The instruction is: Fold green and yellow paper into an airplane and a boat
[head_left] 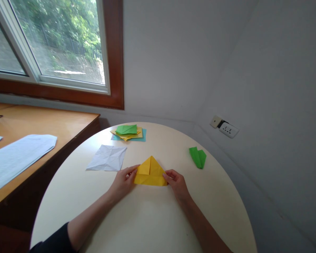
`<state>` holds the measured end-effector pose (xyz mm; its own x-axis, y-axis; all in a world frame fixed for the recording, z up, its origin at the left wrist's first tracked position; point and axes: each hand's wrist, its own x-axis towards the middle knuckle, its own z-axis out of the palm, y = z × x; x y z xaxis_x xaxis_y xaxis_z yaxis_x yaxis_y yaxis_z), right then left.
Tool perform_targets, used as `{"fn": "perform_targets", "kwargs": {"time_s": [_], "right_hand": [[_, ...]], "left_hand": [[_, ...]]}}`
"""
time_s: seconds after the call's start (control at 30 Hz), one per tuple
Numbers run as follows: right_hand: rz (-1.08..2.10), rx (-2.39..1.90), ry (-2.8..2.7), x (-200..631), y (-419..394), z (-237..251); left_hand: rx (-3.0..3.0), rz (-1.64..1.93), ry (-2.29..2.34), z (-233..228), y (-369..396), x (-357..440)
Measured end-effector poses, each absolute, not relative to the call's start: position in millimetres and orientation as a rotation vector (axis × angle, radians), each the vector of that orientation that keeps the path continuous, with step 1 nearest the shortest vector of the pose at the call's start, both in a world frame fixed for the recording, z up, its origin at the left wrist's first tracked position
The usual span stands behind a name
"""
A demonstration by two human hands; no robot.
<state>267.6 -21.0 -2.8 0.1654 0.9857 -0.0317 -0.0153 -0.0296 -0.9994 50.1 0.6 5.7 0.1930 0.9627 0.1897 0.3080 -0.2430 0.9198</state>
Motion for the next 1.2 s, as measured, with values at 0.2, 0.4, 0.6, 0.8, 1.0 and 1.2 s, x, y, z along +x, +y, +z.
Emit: {"fn": "perform_targets", "kwargs": {"time_s": [0.2,0.4,0.6,0.8,1.0,1.2], "right_hand": [[1.098,-1.301,-1.087,267,-21,-1],[1.109,-1.300,-1.093,268,-21,-4],[1.121,-1.293,-1.077,268,-20,-5],[1.138,-1.287,-1.065,266,-21,-1],[1.136,-1.289,-1.065,266,-22,2],[1.124,-1.289,-1.065,265,-22,1]], "left_hand": [[1.728,1.094,1.223,3,0,50],[1.737,1.119,1.229,-3,1,51],[1.727,1.131,1.222,-7,3,50],[1.715,1.090,1.250,-6,2,50],[1.668,1.081,1.223,-3,0,51],[1.672,1.084,1.246,-1,0,50]]}}
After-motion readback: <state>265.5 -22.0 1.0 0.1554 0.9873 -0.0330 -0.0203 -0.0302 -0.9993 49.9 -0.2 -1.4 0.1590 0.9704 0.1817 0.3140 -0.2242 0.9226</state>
